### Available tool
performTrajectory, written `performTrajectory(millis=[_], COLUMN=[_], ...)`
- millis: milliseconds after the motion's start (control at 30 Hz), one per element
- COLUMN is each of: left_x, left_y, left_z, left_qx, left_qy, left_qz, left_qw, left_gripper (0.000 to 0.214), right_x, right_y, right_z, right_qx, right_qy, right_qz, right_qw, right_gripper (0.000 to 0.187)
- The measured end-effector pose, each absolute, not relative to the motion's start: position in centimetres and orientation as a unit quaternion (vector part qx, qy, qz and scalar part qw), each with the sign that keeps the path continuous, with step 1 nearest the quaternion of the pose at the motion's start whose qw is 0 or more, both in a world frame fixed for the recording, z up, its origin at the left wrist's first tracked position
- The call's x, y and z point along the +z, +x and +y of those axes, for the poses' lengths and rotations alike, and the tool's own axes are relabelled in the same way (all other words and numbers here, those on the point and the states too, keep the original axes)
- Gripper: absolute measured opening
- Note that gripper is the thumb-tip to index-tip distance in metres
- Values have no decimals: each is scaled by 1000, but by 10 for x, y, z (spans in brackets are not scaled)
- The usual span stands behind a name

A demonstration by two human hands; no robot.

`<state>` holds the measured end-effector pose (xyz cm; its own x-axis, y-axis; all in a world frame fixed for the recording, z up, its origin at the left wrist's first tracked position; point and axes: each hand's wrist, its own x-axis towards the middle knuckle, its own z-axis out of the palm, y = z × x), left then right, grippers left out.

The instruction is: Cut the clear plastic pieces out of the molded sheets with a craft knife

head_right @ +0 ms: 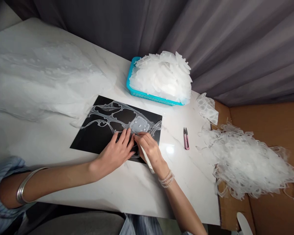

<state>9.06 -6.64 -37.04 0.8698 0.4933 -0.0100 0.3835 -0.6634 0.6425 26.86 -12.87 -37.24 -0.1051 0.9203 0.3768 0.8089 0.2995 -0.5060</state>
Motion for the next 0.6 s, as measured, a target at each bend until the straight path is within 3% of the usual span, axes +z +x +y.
performTrajectory(millis=[400, 600], left_x=[-369, -365], left_y=[90, 92], left_z=[-64, -62], left_qx=[69, 38], left_qy=[923, 963], left_qz=[249, 221], left_qw=[285, 152], left_gripper=[57, 59], right_x=[-373, -381], right_y=[271, 274], right_z=[-126, -123], right_qx=[66, 82], right_qy=[-601, -579], right_qz=[-742, -765], right_qw=[291, 271], right_gripper=[30, 36])
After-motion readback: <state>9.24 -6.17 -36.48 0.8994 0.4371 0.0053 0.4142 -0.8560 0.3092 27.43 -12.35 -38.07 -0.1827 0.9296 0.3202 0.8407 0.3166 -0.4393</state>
